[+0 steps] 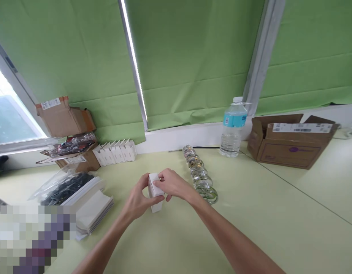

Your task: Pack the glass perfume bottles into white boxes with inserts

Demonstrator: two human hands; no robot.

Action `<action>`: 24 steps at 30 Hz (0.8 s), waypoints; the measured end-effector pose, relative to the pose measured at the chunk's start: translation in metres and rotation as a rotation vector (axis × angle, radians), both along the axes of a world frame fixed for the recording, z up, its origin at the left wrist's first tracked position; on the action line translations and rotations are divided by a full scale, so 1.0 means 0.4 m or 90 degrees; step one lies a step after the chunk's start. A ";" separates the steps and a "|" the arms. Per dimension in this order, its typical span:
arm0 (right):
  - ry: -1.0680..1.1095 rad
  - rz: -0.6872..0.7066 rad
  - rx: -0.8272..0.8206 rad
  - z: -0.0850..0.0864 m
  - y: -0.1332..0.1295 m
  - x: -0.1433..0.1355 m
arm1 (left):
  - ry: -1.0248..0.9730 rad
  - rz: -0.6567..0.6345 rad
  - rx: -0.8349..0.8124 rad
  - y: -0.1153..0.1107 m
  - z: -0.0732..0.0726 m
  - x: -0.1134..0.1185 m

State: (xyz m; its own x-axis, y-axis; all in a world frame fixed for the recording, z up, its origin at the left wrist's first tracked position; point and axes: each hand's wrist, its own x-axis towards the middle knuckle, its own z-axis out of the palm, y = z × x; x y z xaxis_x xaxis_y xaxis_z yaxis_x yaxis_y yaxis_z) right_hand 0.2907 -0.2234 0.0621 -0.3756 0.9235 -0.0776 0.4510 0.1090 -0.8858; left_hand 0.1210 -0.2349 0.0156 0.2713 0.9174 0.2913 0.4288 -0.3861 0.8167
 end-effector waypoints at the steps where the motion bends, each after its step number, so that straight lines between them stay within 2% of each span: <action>1: -0.012 -0.004 0.007 0.002 0.000 -0.005 | 0.017 0.023 0.012 -0.008 0.001 0.002; 5: -0.058 -0.036 0.035 0.012 -0.006 -0.018 | 0.083 0.098 0.073 -0.028 0.004 0.004; 8: -0.110 -0.031 0.055 0.031 -0.015 -0.010 | 0.129 0.105 0.127 -0.037 0.003 0.007; 12: -0.191 -0.026 0.135 0.052 -0.034 -0.003 | 0.194 0.112 0.202 -0.048 -0.008 0.018; 18: -0.308 -0.085 0.231 0.044 -0.047 -0.022 | 0.205 0.146 0.210 -0.053 -0.021 0.029; 24: -0.307 -0.069 0.211 0.035 -0.051 -0.017 | 0.225 0.131 0.217 -0.056 -0.019 0.028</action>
State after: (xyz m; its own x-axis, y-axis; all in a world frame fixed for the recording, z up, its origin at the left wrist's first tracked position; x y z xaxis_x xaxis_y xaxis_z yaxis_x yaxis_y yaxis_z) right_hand 0.2841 -0.2438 0.0761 -0.2720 0.9587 0.0834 0.8184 0.2761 -0.5039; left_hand 0.1321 -0.2572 0.0081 0.2318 0.8308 0.5060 0.7495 -0.4841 0.4516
